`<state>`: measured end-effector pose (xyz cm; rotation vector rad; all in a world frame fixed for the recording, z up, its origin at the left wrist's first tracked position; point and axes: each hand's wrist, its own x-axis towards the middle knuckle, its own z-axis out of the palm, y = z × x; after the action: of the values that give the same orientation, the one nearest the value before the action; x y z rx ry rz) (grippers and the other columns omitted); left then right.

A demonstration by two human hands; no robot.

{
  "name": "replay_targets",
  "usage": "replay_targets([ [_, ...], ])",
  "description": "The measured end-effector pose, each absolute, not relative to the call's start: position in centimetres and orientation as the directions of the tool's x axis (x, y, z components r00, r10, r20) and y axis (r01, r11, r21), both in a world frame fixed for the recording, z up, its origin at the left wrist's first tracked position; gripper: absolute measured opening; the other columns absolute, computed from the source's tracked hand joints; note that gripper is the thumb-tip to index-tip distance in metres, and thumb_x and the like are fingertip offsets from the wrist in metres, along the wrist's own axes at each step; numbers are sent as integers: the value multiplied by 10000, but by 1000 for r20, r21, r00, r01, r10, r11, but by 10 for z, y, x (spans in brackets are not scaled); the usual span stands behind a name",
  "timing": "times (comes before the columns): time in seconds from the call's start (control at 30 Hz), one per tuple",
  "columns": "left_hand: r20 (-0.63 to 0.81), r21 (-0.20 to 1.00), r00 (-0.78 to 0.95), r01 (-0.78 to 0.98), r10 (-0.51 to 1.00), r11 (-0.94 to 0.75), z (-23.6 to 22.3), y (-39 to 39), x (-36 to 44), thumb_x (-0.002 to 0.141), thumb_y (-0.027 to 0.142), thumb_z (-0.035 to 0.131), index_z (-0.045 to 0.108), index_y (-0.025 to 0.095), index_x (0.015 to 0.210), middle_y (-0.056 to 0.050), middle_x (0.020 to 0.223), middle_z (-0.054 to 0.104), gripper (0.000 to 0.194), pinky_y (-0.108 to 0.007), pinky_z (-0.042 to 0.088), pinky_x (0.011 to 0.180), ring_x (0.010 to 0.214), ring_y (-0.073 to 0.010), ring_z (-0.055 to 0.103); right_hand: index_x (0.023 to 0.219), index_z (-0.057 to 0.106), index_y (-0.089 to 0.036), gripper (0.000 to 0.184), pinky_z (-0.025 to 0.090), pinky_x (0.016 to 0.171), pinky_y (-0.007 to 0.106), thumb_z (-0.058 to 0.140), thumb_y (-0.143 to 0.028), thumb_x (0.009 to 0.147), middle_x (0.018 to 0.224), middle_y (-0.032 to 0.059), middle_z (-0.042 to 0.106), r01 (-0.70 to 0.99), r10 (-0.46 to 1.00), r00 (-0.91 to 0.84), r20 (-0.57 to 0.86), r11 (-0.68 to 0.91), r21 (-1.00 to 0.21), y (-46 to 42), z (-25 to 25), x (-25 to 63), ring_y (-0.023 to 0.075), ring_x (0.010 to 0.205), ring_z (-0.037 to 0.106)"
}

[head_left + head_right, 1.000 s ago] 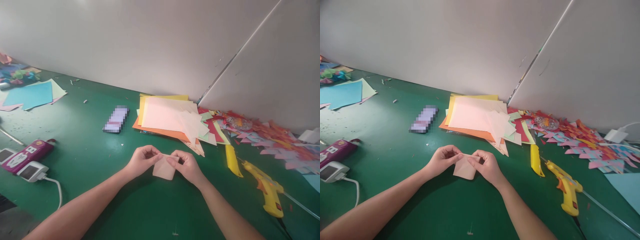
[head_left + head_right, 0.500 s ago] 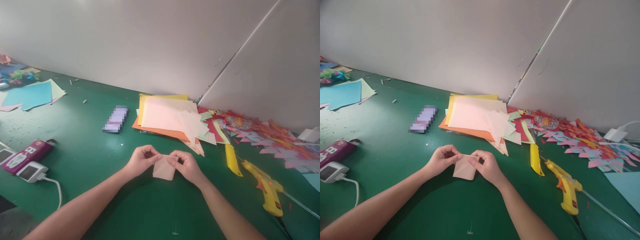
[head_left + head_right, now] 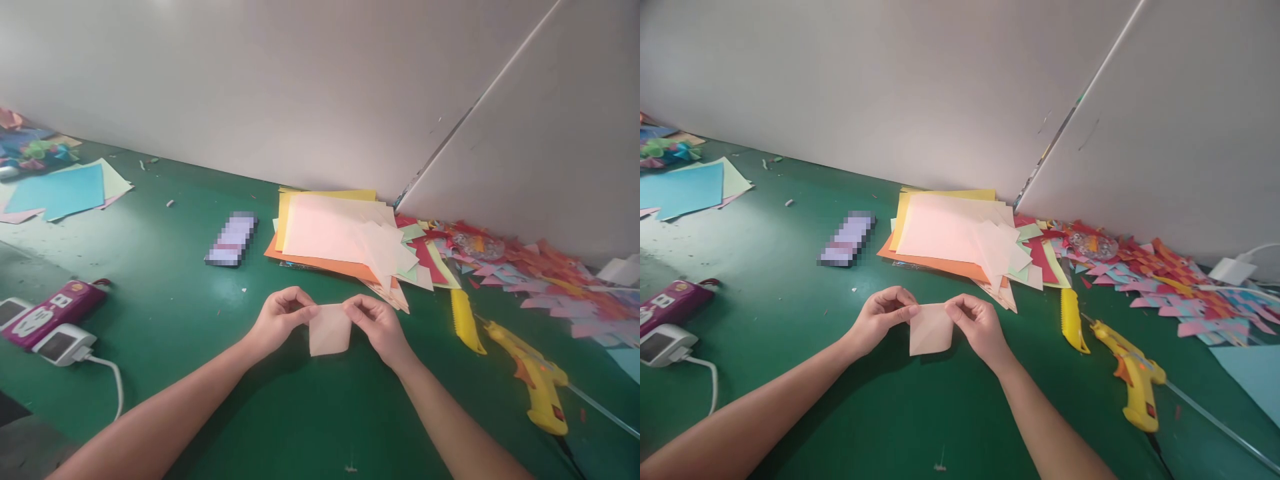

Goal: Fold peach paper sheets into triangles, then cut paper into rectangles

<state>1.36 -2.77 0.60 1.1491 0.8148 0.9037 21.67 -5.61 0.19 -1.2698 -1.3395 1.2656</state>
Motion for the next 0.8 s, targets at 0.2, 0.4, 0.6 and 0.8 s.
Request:
replay_targets([
  [0.2,-73,984,349,-128,934,125,6,-28,17,735,295,696,566,140,655,11,664,574,217,-211,463,564,607,-94,535,729,644,-183,307,441,568,263,565,-464,822,662,17,586,185,998,-29,-47,-41,-982,-57,0,214,146,612,517],
  [0.4,-73,991,319,-81,945,104,0,-26,18,768,324,659,507,150,681,30,625,547,247,-196,472,498,555,-84,529,793,662,-184,280,455,551,253,598,-456,798,685,14,624,209,997,16,-69,-71,-975,-56,-2,211,134,590,533],
  [0.6,-50,997,279,-41,959,64,-3,-22,16,771,331,652,486,153,675,36,637,529,262,-179,469,507,579,-78,513,788,632,-179,282,463,557,258,601,-459,788,619,-9,589,209,994,-34,-101,-92,-974,-56,0,210,125,562,528],
  [0.8,-69,998,280,6,957,70,-3,-23,17,779,352,631,487,161,694,33,643,520,254,-188,445,511,580,-87,515,900,597,-191,274,464,575,274,596,-444,793,667,-1,614,210,994,-19,-105,-98,-973,-56,-2,209,144,599,556],
])
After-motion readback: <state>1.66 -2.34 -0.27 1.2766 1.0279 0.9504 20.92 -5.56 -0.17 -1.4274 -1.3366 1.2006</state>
